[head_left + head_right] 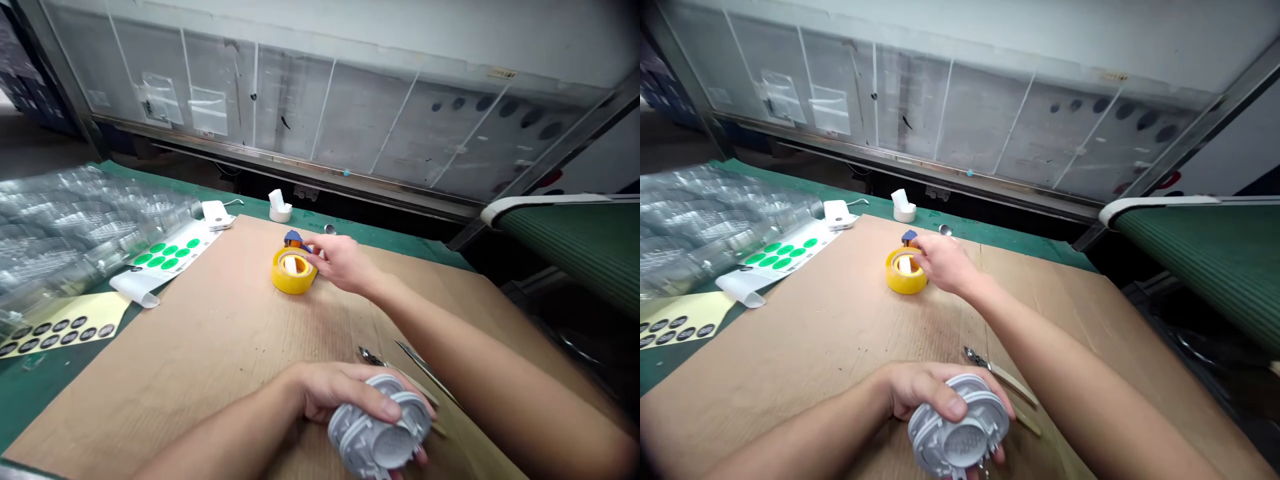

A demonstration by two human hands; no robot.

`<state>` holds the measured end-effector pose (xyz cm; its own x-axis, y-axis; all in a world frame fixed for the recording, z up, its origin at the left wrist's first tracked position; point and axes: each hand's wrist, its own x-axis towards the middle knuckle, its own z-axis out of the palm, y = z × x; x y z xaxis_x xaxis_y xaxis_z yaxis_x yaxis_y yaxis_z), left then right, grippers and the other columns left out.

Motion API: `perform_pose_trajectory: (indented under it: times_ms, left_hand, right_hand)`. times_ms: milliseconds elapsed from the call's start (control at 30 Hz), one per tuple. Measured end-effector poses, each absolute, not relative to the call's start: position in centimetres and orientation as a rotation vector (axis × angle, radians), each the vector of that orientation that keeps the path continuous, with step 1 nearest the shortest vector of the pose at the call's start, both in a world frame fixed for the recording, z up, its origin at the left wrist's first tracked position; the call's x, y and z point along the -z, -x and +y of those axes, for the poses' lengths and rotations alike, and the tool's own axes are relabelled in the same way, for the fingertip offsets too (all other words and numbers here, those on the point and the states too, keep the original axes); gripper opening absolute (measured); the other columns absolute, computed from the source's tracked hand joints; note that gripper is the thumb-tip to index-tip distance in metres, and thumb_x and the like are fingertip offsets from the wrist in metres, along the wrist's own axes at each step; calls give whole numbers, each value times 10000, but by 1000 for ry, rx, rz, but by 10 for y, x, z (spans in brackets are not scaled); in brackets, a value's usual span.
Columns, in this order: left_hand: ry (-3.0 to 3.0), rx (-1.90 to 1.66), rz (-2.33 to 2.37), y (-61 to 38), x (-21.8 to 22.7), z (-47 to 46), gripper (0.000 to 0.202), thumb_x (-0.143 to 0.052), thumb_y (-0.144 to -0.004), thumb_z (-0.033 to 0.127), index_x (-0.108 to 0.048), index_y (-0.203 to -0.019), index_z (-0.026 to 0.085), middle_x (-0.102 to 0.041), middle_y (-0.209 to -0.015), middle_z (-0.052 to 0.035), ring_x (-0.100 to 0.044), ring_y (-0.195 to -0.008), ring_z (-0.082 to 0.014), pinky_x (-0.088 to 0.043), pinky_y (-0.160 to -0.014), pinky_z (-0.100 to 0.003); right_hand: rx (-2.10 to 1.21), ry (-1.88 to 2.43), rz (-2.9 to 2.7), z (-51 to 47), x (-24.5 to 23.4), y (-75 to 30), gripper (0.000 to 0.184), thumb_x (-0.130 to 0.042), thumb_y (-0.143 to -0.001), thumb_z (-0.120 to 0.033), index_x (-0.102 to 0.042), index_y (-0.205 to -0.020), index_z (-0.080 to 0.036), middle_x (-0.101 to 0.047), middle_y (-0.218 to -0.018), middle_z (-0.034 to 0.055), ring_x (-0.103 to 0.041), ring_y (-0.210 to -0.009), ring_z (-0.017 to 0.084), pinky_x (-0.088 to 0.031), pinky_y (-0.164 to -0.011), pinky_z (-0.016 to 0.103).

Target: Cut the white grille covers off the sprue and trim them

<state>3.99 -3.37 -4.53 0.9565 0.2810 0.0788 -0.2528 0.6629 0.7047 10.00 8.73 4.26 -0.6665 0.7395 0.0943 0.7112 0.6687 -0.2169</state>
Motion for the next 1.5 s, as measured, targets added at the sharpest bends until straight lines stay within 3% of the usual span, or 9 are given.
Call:
perform_pose_trajectory:
  times_ms: [200,333,467,633,733,867,1033,1233,1500]
  left_hand:
    - [-650,-317,20,-45,54,-39,690,-796,-637,587,-557,-1175,227,-662,-932,-62,-684,-655,-210,-536,-562,-359]
    - [-553,-334,6,-55,64,-47,651,-725,-719,612,-546,-1214,229,-667,-981,-88,-704,-678,-235,-558,-606,-384]
    - [-420,-290,4,-62,67,-55,691,-630,-771,676,-558,-1257,189,-671,-1020,-108,-707,-676,-256,-559,-698,-472]
    - [-342,-305,149,-64,65,-59,771,-509,-801,744,-594,-1218,102,-696,-970,-146,-695,-622,-222,-528,-624,-332]
    - [-254,-333,260,-65,60,-62,753,-521,-784,741,-628,-1140,87,-708,-924,-147,-688,-614,-191,-505,-606,-263]
    - [-134,-353,343,-71,56,-67,752,-525,-774,732,-661,-1063,51,-716,-870,-158,-680,-636,-175,-501,-620,-233]
    - [-50,-334,378,-76,58,-72,758,-558,-762,707,-690,-1017,5,-730,-862,-183,-695,-735,-190,-505,-697,-224]
    - [-49,-316,388,-72,57,-77,706,-551,-789,661,-708,-1015,11,-734,-881,-172,-687,-795,-221,-482,-742,-254]
    - [-28,-322,386,-72,57,-76,701,-562,-790,676,-720,-1034,38,-746,-918,-153,-690,-824,-233,-482,-759,-263]
  right_hand:
    - [-263,1615,-2736,31,-37,-238,227,-619,-929,-355,-646,-1009,-145,-651,-837,13,-617,-718,144,-531,-698,330]
    - [-266,1780,-2634,2,3,-289,227,-631,-921,-358,-637,-990,-141,-645,-870,19,-626,-780,158,-535,-736,347]
    - [-286,1651,-2475,-4,21,-299,158,-562,-957,-286,-614,-916,-142,-599,-805,-1,-595,-739,147,-512,-712,328]
    - [-348,1253,-2313,-1,5,-305,190,-385,-1003,-206,-564,-1040,-154,-582,-932,58,-586,-788,142,-492,-712,293]
    - [-430,976,-2322,-12,-1,-306,194,-446,-999,-222,-591,-1124,-190,-610,-925,45,-581,-808,142,-481,-709,278]
    - [-382,729,-2343,-32,5,-306,169,-522,-986,-242,-638,-1086,-170,-579,-751,14,-502,-657,132,-410,-585,266]
    - [-351,709,-2418,-39,22,-303,246,-513,-983,-307,-660,-882,-138,-506,-673,10,-430,-594,144,-307,-524,307]
    - [-341,751,-2452,-40,34,-305,298,-517,-979,-408,-651,-877,-162,-506,-690,-2,-437,-611,147,-298,-542,331]
    - [-347,760,-2477,-41,28,-304,321,-538,-970,-388,-626,-753,-168,-481,-651,-5,-395,-564,137,-275,-502,328]
